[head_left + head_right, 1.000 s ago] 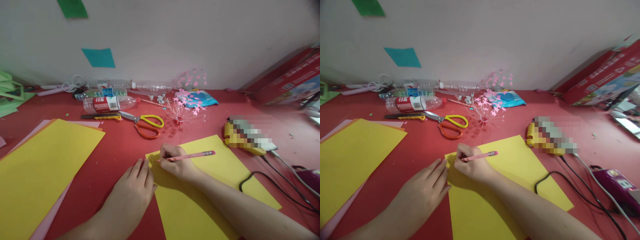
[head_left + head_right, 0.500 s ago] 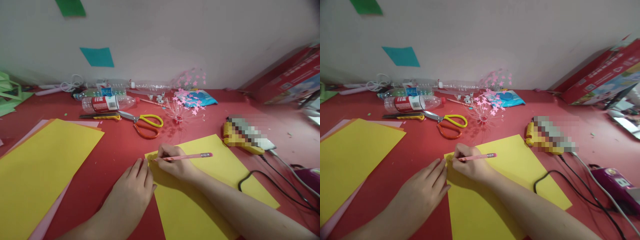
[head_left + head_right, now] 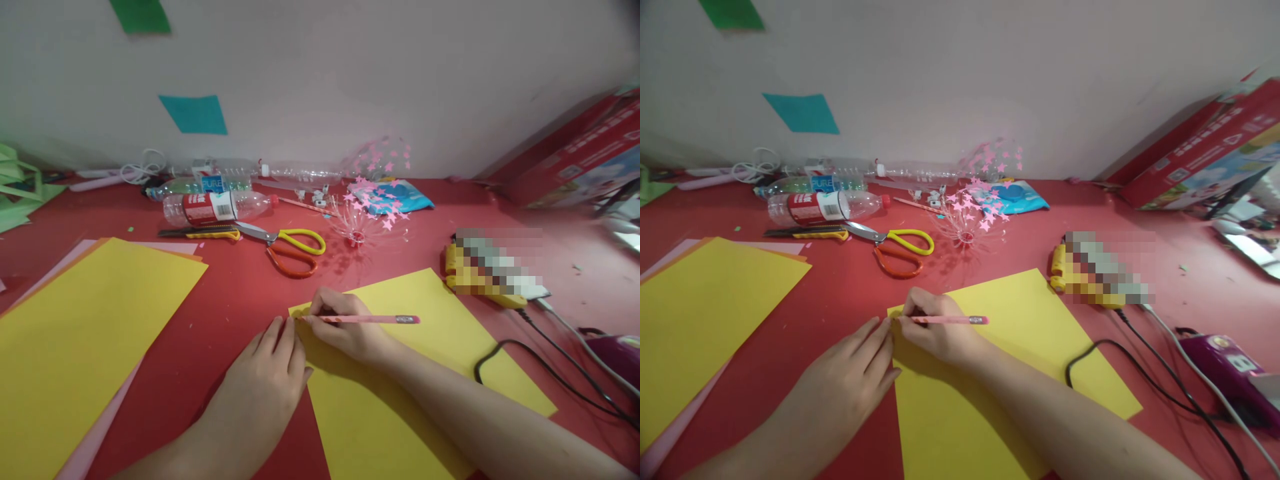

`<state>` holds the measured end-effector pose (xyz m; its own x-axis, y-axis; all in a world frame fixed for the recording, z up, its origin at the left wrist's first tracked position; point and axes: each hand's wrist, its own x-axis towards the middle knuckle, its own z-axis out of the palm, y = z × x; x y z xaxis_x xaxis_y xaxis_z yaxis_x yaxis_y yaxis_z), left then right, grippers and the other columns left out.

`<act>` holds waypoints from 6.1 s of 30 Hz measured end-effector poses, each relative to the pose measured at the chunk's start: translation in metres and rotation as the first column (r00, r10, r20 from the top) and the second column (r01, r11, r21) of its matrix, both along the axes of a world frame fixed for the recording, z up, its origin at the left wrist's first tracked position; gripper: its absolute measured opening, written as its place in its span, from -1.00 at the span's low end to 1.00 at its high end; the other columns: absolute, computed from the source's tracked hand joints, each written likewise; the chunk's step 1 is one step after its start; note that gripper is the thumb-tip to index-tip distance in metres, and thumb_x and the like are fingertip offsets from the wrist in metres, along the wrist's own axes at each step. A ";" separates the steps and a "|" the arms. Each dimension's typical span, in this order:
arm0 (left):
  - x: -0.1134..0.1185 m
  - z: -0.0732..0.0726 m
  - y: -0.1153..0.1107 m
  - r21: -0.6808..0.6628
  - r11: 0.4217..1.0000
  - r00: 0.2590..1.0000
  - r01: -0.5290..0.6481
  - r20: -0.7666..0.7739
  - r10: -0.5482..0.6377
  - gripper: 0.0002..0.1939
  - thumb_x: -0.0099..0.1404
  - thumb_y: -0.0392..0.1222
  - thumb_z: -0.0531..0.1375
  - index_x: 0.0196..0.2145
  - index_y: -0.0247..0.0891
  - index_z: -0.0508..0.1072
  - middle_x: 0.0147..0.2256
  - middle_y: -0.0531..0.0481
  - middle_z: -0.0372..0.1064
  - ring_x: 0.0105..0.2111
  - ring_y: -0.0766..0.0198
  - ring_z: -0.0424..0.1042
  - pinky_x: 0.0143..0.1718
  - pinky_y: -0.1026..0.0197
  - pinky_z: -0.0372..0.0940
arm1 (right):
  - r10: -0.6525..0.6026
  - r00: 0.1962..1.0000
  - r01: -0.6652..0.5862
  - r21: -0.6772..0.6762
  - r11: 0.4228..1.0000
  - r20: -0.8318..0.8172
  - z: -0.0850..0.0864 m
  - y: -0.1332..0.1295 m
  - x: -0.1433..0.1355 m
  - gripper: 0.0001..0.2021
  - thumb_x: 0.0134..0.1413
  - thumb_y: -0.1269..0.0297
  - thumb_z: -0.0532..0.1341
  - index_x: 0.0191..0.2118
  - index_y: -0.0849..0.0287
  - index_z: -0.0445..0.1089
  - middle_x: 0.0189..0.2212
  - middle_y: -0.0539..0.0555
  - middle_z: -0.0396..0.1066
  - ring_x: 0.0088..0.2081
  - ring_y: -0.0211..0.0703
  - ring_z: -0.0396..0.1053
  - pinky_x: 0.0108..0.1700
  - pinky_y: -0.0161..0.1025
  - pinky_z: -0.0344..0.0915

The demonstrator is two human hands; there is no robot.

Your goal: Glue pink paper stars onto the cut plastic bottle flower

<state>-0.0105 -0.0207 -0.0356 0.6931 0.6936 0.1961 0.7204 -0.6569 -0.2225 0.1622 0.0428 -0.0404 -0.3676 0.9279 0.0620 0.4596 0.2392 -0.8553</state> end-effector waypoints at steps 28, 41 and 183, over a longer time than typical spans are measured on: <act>-0.003 -0.006 -0.001 -0.058 0.998 0.999 -0.009 -0.039 0.007 -0.68 0.23 -0.33 0.09 -0.08 -0.37 0.49 0.02 -0.31 0.42 0.02 -0.07 0.41 -0.01 -0.02 0.34 | -0.136 0.991 0.136 0.086 0.987 0.003 0.002 0.000 0.000 -0.89 -0.16 0.37 0.06 -0.57 0.12 0.07 -0.70 -0.13 0.11 -0.64 -0.38 0.03 -0.61 -0.42 -0.03; -0.003 -0.007 -0.001 -0.046 0.999 0.999 0.002 -0.039 -0.004 -0.65 0.17 -0.31 0.15 -0.08 -0.35 0.51 0.01 -0.29 0.43 0.02 -0.10 0.42 0.00 -0.02 0.35 | -0.034 0.999 0.033 0.026 0.999 0.014 0.002 -0.007 0.000 -0.90 -0.15 0.40 0.09 -0.57 0.14 0.14 -0.68 -0.13 0.16 -0.62 -0.39 0.06 -0.60 -0.44 -0.01; -0.017 -0.002 0.025 -0.453 0.876 0.847 -0.169 0.387 0.363 -0.51 0.26 -0.05 0.13 0.13 -0.17 0.26 0.17 -0.20 0.18 0.17 -0.08 0.15 0.13 -0.20 0.13 | 0.014 0.991 -0.017 -0.026 1.000 -0.133 -0.004 -0.015 0.007 -0.90 -0.01 0.36 0.12 -0.49 0.15 0.18 -0.59 -0.10 0.21 -0.54 -0.33 0.12 -0.50 -0.37 0.02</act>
<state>-0.0278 0.0039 -0.0378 0.3717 0.9216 0.1118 0.8333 -0.3843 0.3975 0.1693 0.0280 -0.0441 -0.3721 0.9242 0.0860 0.3383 0.2214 -0.9146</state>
